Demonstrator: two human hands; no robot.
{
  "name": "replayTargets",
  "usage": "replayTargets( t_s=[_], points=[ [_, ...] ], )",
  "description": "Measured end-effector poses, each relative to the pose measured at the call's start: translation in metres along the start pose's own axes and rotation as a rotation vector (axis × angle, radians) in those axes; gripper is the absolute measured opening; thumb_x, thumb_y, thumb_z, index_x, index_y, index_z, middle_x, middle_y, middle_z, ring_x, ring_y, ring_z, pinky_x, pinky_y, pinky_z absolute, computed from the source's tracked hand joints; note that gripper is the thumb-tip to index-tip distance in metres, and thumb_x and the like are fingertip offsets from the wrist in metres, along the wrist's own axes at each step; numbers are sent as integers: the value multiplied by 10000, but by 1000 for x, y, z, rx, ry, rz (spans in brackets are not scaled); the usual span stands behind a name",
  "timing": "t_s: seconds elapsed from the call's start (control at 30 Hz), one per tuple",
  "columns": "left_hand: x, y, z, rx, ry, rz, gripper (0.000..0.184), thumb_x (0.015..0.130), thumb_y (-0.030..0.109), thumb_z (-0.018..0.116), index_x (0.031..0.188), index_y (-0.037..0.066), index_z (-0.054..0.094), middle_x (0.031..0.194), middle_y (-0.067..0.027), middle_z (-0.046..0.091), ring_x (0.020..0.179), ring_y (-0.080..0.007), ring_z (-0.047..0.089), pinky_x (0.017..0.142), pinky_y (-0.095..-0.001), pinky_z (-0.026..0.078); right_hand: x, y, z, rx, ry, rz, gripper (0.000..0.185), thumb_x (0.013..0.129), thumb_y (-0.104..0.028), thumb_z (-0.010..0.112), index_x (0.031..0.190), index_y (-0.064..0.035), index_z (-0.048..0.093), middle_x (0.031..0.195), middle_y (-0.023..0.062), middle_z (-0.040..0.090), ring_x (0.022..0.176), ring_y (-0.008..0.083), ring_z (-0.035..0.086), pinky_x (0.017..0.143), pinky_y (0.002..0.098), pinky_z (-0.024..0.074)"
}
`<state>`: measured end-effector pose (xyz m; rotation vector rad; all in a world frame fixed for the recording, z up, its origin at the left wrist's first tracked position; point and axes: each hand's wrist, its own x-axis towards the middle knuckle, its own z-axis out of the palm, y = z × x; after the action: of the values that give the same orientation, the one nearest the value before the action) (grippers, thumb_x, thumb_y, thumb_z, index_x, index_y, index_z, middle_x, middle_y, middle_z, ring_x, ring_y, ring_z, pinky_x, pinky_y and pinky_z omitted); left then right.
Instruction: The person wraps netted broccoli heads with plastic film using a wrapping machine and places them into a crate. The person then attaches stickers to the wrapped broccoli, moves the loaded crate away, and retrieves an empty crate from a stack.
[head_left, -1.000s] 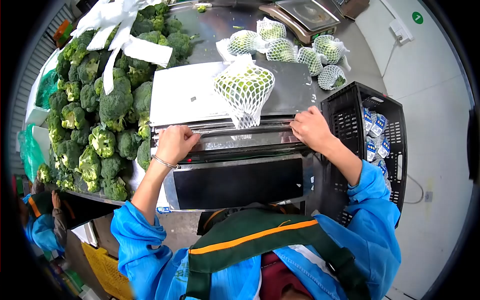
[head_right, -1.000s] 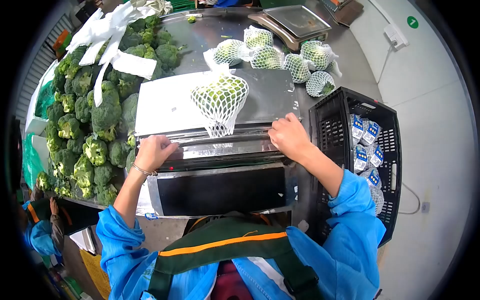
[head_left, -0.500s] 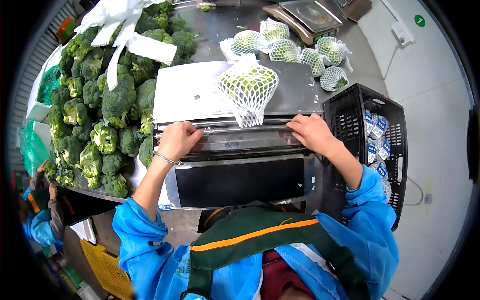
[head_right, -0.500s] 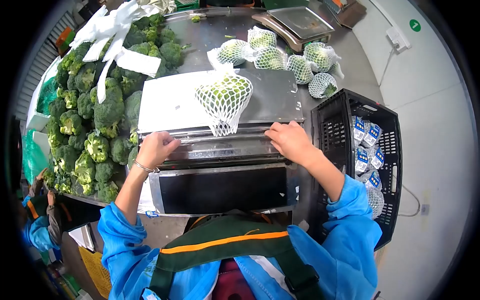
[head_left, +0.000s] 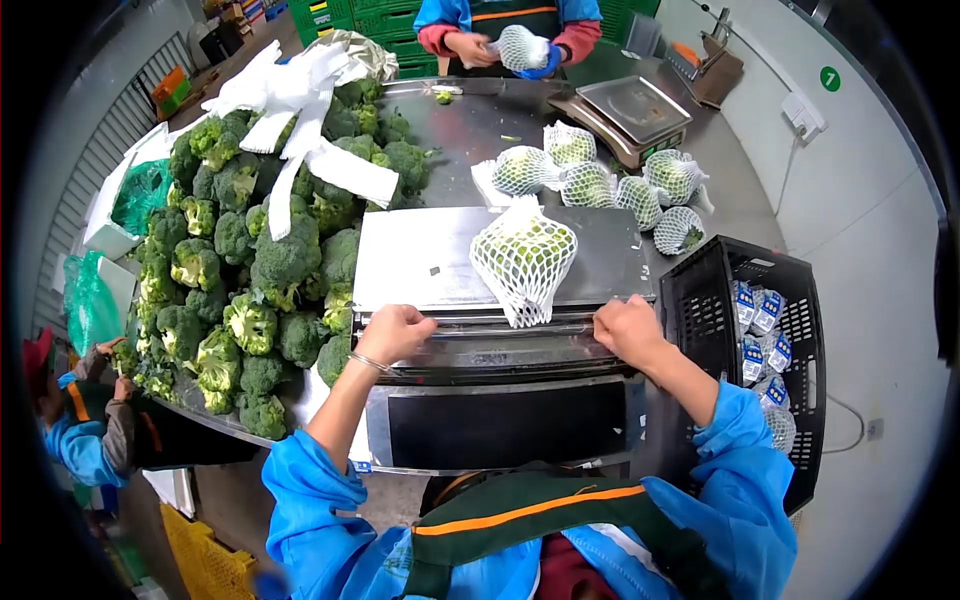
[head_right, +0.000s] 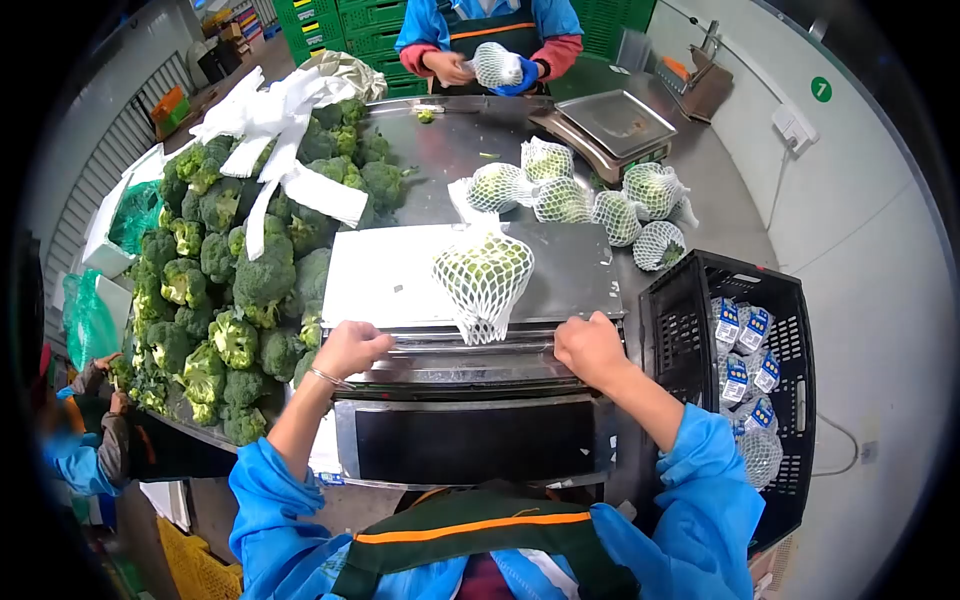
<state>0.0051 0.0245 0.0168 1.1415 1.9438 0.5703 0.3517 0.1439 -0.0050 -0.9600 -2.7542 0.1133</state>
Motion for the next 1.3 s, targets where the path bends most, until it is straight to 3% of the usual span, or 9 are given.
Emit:
replayTargets(
  t_s=[0.13, 0.3, 0.43, 0.63, 0.83, 0.97, 1.0, 1.2, 1.3],
  points=[
    [-2, 1, -10, 45, -75, -45, 342, 759, 330, 583, 765, -6, 644, 583, -67, 611, 515, -137, 583, 522, -280, 474, 10, 4, -37, 347, 127, 449, 120, 735, -165, 589, 759, -49, 600, 709, 115, 592, 615, 268, 567, 559, 329, 458],
    [-7, -2, 6, -80, -3, 2, 300, 791, 284, 631, 725, -8, 614, 539, -21, 548, 447, -93, 485, 449, -257, 405, -21, 44, -35, 257, -113, 19, 169, 738, -73, 611, 903, -42, 612, 793, 98, 600, 725, 238, 585, 639, 305, 443],
    [-2, -1, 10, -57, 200, 108, 276, 791, 264, 639, 740, -7, 620, 608, -44, 602, 544, -87, 516, 531, -255, 426, -24, 39, -29, 9, -184, -193, 198, 732, -102, 630, 930, -98, 616, 850, 26, 582, 789, 189, 558, 701, 301, 377],
    [-10, 15, 31, 266, 277, 655, 202, 740, 90, 616, 932, 41, 578, 894, -124, 575, 807, -303, 577, 702, -362, 478, -22, 37, -10, -8, -64, -252, 147, 751, -103, 599, 898, -112, 607, 737, 28, 545, 700, 203, 541, 671, 321, 377],
    [6, 24, 71, 421, 144, 962, 205, 706, 120, 648, 891, 54, 588, 854, -94, 587, 797, -268, 532, 716, -349, 454, -16, 14, -17, 9, -38, -169, 167, 743, -123, 605, 909, -105, 612, 788, 32, 537, 691, 213, 527, 684, 316, 376],
    [10, 34, 84, 605, 131, 946, 69, 707, 109, 600, 736, 58, 564, 775, -83, 563, 774, -252, 532, 694, -350, 447, -14, 22, -7, -32, -106, -213, 164, 729, -140, 634, 889, -103, 624, 778, 15, 554, 665, 196, 523, 664, 308, 383],
    [12, 34, 85, 659, 124, 952, 50, 706, 103, 585, 708, 61, 558, 761, -79, 557, 769, -249, 533, 690, -349, 445, -14, 19, -4, -26, -50, -222, 75, 721, -127, 604, 681, -98, 548, 698, 41, 524, 653, 194, 530, 656, 309, 361],
    [18, 34, 91, 776, 193, 1011, 31, 680, 96, 539, 681, 67, 548, 727, -72, 540, 746, -233, 534, 666, -332, 439, -8, 9, 6, -138, -36, -182, 87, 690, -125, 618, 693, -103, 534, 656, 31, 515, 647, 205, 539, 648, 308, 368],
    [20, 31, 95, 831, 259, 1031, 45, 682, 104, 538, 709, 68, 537, 729, -75, 529, 744, -231, 533, 662, -331, 438, -4, 15, 4, 131, 36, -40, 91, 687, -123, 616, 715, -87, 537, 682, 66, 546, 644, 250, 548, 626, 336, 399]
  ],
)
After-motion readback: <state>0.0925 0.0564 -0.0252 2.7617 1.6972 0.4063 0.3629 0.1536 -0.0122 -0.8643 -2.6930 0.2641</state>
